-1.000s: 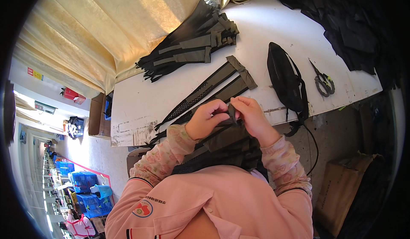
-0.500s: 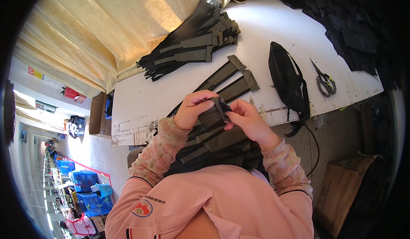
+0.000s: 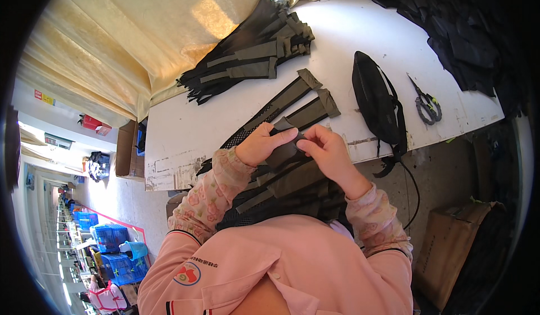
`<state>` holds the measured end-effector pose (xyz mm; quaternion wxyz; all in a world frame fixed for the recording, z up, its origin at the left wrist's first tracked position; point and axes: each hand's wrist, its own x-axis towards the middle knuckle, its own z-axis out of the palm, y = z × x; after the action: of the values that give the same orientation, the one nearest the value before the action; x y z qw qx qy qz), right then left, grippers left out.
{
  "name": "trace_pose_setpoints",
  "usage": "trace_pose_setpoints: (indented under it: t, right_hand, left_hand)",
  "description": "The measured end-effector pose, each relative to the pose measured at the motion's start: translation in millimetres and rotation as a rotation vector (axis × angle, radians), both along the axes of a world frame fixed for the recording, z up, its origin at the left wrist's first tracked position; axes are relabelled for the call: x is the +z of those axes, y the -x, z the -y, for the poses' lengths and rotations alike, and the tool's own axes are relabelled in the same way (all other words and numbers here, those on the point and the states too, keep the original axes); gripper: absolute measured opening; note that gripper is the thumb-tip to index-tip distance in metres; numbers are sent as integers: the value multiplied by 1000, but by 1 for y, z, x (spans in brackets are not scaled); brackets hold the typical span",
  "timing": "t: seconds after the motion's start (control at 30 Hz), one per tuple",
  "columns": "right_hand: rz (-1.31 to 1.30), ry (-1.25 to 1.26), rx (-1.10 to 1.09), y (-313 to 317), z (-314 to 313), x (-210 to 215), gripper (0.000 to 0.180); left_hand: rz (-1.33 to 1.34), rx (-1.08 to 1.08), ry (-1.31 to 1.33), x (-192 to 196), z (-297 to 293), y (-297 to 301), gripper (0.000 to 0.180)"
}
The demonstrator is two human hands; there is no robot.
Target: Checking and organizing black fabric straps and plastic buckles on a workbench in a factory setting.
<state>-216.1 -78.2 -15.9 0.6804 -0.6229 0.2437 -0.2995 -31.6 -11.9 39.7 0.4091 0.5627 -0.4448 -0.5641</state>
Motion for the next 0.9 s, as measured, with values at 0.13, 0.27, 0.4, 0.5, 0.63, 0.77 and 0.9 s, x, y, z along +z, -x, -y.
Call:
trace_pose_setpoints:
  t: [0.13, 0.27, 0.4, 0.5, 0.63, 0.77, 0.9]
  right_hand:
    - [177, -302, 73, 2, 5, 0, 13]
    - [365, -468, -24, 16, 12, 16, 15]
    - [163, -142, -251, 42, 25, 2, 17]
    - [-287, 251, -252, 60, 20, -18, 18]
    - [-782, 571, 20, 66, -6, -50, 22]
    - [-857, 630, 40, 61, -2, -33, 25]
    - [-846, 547, -70, 62, 16, -10, 28]
  left_hand:
    - [67, -123, -121, -9, 0, -15, 39]
    - [242, -427, 286, -32, -11, -28, 46]
    - [383, -377, 78, -17, -29, -53, 45]
    - [565, -571, 65, -13, -35, -72, 47]
    - [959, -506, -109, -44, -24, -65, 49]
    - [1176, 86, 344, -111, -1, -80, 42]
    - [1054, 67, 98, -129, 13, -88, 37]
